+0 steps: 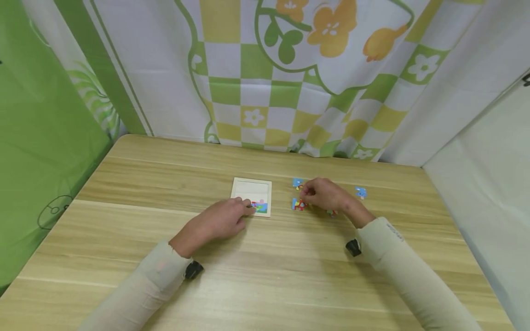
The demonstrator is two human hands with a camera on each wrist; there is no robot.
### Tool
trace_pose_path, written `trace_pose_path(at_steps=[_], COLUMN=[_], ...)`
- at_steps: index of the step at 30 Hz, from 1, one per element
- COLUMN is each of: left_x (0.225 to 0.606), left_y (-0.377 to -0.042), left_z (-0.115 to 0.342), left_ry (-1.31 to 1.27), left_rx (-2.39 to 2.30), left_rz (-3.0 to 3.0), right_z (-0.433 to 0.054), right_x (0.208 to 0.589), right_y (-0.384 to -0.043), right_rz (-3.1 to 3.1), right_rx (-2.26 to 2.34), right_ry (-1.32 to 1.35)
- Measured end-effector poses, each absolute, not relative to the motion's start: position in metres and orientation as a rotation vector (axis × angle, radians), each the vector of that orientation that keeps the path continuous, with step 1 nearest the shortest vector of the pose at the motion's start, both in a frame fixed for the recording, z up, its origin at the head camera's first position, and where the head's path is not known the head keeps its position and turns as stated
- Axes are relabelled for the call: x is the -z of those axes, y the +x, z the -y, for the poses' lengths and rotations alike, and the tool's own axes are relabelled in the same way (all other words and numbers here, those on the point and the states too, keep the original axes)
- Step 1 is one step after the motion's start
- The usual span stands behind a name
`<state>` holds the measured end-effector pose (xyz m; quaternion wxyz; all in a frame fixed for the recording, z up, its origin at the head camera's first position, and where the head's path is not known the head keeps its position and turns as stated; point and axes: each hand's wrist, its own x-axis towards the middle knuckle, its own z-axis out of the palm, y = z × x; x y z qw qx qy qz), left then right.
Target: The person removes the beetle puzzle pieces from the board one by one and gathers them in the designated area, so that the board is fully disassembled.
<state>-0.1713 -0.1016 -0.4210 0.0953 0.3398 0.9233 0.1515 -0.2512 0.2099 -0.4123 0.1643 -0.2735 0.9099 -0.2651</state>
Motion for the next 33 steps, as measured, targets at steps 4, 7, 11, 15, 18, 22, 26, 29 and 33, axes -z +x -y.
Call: trace_pose_path(at_steps=[4, 7, 11, 15, 18, 22, 26, 29, 33], left_x=[0.421, 0.421, 0.421, 0.421, 0.421, 0.421, 0.422, 0.422, 0.423], left_y=[-0.171, -0.171, -0.171, -0.172, -0.172, -0.172, -0.173, -0.173, -0.174], left_z=[0.101, 0.101, 0.102, 0.102, 0.102, 0.102, 0.103, 0.103, 0.104], left_ry=[1.002, 1.006, 1.016, 1.018, 1.016, 1.021, 1.028, 1.048, 1.075], left_rx=[-0.441, -0.439, -0.45, -0.447, -0.444, -0.447, -0.455, -0.462, -0.463], left_rz=[-2.739, -2.739, -2.739, -2.739, -2.736, -2.734, -2.736, -2.75, -2.756], right_z=[-0.21, -0.209, -0.209, -0.209, -0.209, -0.209, -0.205, -0.198, -0.186], right_x=[0.416, 0.416, 0.416, 0.417, 0.417, 0.419, 0.419, 0.418, 0.417], right_y=[-0.25, -0.25, -0.249, -0.249, -0.249, -0.249, -0.247, -0.243, -0.237], right_rz=[-2.616, -2.625, -2.623, -2.629, -2.635, -2.662, -2.71, -2.732, -2.738], right_rx=[0.747, 0.74, 0.744, 0.745, 0.74, 0.736, 0.739, 0.746, 0.743], right_ry=[-0.771, -0.748, -0.727, -0.724, -0.718, -0.727, -0.769, -0.806, -0.854])
